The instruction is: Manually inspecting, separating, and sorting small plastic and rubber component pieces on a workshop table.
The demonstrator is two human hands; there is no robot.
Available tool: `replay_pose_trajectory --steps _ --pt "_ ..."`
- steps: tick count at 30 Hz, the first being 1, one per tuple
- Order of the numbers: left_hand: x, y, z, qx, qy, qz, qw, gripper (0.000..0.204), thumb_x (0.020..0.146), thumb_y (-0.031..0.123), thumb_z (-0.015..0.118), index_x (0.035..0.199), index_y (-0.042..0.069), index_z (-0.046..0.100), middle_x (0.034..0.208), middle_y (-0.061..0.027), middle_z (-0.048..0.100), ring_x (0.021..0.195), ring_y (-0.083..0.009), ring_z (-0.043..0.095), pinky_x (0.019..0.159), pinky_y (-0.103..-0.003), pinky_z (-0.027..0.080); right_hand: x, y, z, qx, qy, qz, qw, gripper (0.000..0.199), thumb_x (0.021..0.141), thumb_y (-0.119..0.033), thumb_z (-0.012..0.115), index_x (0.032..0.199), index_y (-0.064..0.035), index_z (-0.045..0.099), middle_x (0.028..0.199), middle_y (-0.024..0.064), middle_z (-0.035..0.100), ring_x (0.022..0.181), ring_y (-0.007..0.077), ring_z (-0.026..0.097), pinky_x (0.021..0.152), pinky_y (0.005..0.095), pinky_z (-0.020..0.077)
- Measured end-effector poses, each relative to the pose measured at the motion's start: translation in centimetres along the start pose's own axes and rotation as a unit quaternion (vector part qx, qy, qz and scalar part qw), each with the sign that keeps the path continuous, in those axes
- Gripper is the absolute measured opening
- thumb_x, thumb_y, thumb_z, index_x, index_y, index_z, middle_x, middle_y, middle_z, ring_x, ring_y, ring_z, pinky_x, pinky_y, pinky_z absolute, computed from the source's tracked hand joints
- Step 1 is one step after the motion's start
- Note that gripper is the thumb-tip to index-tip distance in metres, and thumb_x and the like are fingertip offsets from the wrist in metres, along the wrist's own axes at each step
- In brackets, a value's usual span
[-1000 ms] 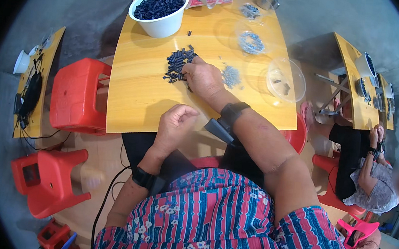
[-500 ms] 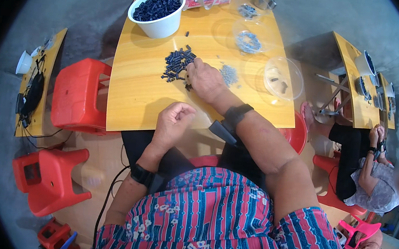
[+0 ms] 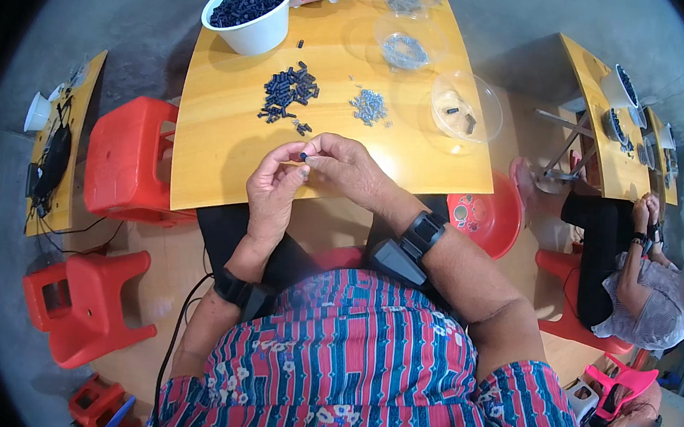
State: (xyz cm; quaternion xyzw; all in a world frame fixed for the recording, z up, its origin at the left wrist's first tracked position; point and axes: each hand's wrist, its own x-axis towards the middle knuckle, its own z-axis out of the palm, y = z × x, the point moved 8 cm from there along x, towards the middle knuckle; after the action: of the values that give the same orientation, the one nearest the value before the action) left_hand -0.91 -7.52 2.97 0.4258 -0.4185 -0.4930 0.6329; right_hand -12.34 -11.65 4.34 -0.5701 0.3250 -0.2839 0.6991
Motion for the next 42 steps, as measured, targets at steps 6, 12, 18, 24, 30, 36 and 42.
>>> replay_pose_trajectory --steps 6,12,18,24,30,36,42 --pt "-0.3 -0.1 -0.3 0.01 0.007 -0.007 1.0 0.02 0.086 -0.001 0.065 0.106 -0.002 0.062 0.095 -0.0062 0.063 0.082 -0.0067 0.058 0.076 -0.022 0.049 -0.4 -0.1 0.2 -0.152 0.029 0.036 0.987 0.008 0.093 -0.006 0.053 0.1 -0.0012 0.056 0.076 -0.0007 0.056 0.068 0.0064 0.055 0.06 0.0216 0.0476" --pt "-0.6 -1.5 -1.2 -0.073 0.043 -0.107 0.991 0.013 0.089 0.003 0.062 0.103 0.001 0.06 0.09 -0.0051 0.064 0.078 -0.0086 0.06 0.074 -0.022 0.05 -0.6 0.6 -0.1 -0.018 0.1 -0.002 0.995 0.015 0.088 -0.002 0.061 0.103 0.0008 0.06 0.083 0.0024 0.063 0.07 0.0068 0.06 0.063 0.021 0.0509" --pt "-0.8 -2.1 -0.6 -0.231 0.029 -0.137 0.963 0.009 0.092 0.005 0.058 0.101 0.004 0.055 0.091 -0.004 0.06 0.079 -0.0105 0.059 0.075 -0.025 0.052 -1.1 0.4 0.1 -0.009 0.131 -0.033 0.991 0.015 0.086 -0.004 0.065 0.1 0.0013 0.065 0.087 0.0041 0.066 0.069 0.0068 0.06 0.062 0.0202 0.051" --pt "-1.0 -2.1 -0.4 -0.23 0.014 -0.135 0.964 0.009 0.093 0.005 0.057 0.102 0.004 0.054 0.091 -0.0035 0.06 0.08 -0.01 0.059 0.077 -0.026 0.052 -1.6 -0.6 -0.1 -0.089 0.174 -0.077 0.978 0.014 0.082 -0.002 0.067 0.095 -0.0016 0.069 0.081 0.0044 0.065 0.075 0.0105 0.063 0.067 0.0234 0.0514" --pt "-1.1 -2.5 -0.8 -0.137 0.01 -0.183 0.973 0.017 0.093 0.006 0.057 0.11 0.001 0.058 0.094 -0.0044 0.063 0.08 -0.0091 0.061 0.076 -0.024 0.053 -2.0 -2.5 0.1 -0.279 0.184 -0.158 0.929 0.014 0.078 -0.004 0.07 0.092 -0.0056 0.071 0.079 0.0082 0.065 0.068 0.016 0.062 0.062 0.0258 0.0491" --pt "-0.3 -2.8 -0.7 -0.026 -0.033 -0.211 0.977 0.013 0.09 0.007 0.062 0.101 0.0 0.064 0.086 -0.0035 0.065 0.075 -0.0086 0.062 0.069 -0.023 0.054 -2.1 -3.2 -0.3 -0.322 0.181 -0.198 0.908 0.012 0.077 -0.005 0.069 0.089 -0.0065 0.071 0.077 0.0104 0.066 0.07 0.0226 0.065 0.064 0.0296 0.052" --pt "1.1 -1.6 -0.2 0.144 -0.077 -0.061 0.985 0.011 0.085 0.003 0.065 0.095 -0.001 0.063 0.083 -0.0033 0.065 0.073 -0.0077 0.06 0.067 -0.022 0.051 -2.2 -2.1 -2.3 -0.316 0.202 -0.146 0.915 0.01 0.076 -0.007 0.067 0.085 -0.0068 0.071 0.079 0.0119 0.067 0.071 0.0263 0.066 0.065 0.0327 0.0528"
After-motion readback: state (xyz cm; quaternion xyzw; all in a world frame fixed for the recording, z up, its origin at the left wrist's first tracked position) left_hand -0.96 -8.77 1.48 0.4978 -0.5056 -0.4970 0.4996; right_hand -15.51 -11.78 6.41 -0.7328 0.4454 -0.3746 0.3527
